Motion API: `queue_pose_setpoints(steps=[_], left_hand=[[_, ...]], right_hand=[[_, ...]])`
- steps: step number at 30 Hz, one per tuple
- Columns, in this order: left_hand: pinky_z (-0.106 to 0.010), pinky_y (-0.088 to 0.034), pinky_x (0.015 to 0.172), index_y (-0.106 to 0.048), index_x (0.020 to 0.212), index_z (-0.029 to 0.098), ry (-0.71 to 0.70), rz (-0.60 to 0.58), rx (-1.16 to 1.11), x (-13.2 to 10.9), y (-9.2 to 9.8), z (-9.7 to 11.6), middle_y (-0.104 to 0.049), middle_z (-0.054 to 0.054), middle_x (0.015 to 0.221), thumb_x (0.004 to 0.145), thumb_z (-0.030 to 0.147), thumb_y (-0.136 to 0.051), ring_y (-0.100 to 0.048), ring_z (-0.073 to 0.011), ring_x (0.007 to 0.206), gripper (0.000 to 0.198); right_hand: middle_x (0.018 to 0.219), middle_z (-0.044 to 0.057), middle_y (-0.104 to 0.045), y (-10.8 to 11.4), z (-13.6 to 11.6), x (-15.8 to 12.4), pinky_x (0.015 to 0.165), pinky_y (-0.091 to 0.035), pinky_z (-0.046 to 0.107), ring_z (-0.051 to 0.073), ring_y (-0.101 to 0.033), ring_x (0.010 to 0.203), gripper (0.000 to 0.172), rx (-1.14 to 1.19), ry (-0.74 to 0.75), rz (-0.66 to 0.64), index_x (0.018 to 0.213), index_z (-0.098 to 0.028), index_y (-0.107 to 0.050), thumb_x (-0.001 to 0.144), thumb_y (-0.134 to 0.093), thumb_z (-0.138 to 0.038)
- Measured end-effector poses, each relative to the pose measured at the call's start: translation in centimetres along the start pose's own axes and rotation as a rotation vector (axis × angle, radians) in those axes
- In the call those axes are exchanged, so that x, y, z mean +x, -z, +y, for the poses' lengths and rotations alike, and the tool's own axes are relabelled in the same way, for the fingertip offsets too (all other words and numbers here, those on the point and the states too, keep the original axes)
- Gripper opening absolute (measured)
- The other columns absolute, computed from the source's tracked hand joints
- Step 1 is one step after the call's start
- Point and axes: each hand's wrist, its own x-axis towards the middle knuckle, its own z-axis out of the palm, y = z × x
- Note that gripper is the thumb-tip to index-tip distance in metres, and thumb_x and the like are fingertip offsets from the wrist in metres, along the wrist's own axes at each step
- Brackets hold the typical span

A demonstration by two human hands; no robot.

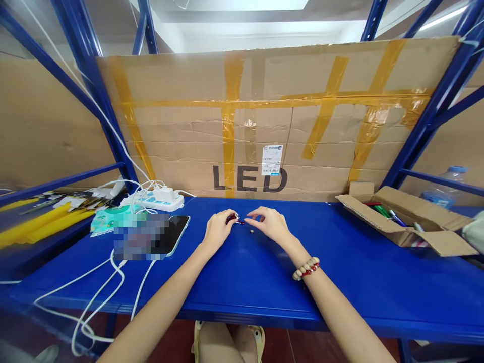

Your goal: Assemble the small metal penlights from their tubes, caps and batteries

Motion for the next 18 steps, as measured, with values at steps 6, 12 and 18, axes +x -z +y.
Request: queue_pose_setpoints(steps=[6,12,18], left_hand=[[-0.026,-0.04,0.078,-0.06,0.085,0.022,0.014,0.027,-0.016,0.0,0.1,0.0,-0.067,0.002,0.09,0.08,0.021,-0.059,-0.06,-0.0148,0.086,0.005],[-0.027,-0.04,0.078,-0.06,0.087,0.023,0.013,0.011,-0.05,0.0,0.1,0.3,-0.068,0.001,0.092,0.08,0.025,-0.059,-0.061,-0.0146,0.087,0.008],[-0.027,-0.042,0.078,-0.059,0.095,0.023,0.003,-0.002,-0.027,-0.2,0.1,0.5,-0.068,-0.001,0.096,0.085,0.028,-0.051,-0.061,-0.0157,0.088,0.013]], right_hand=[[0.087,-0.003,-0.071,-0.6,0.3,-0.1,0.056,-0.038,0.024,0.018,-0.064,0.081,0.014,-0.163,-0.064,-0.263,0.077,-0.031,-0.072,0.074,-0.063,-0.042],[0.082,-0.004,-0.071,-1.2,0.5,-0.1,0.055,-0.037,0.024,0.018,-0.064,0.079,0.013,-0.15,-0.067,-0.262,0.074,-0.029,-0.069,0.074,-0.063,-0.04],[0.08,-0.002,-0.071,-1.6,1.1,0.1,0.054,-0.037,0.024,0.017,-0.064,0.073,0.016,-0.099,-0.078,-0.255,0.074,-0.027,-0.066,0.073,-0.062,-0.042]])
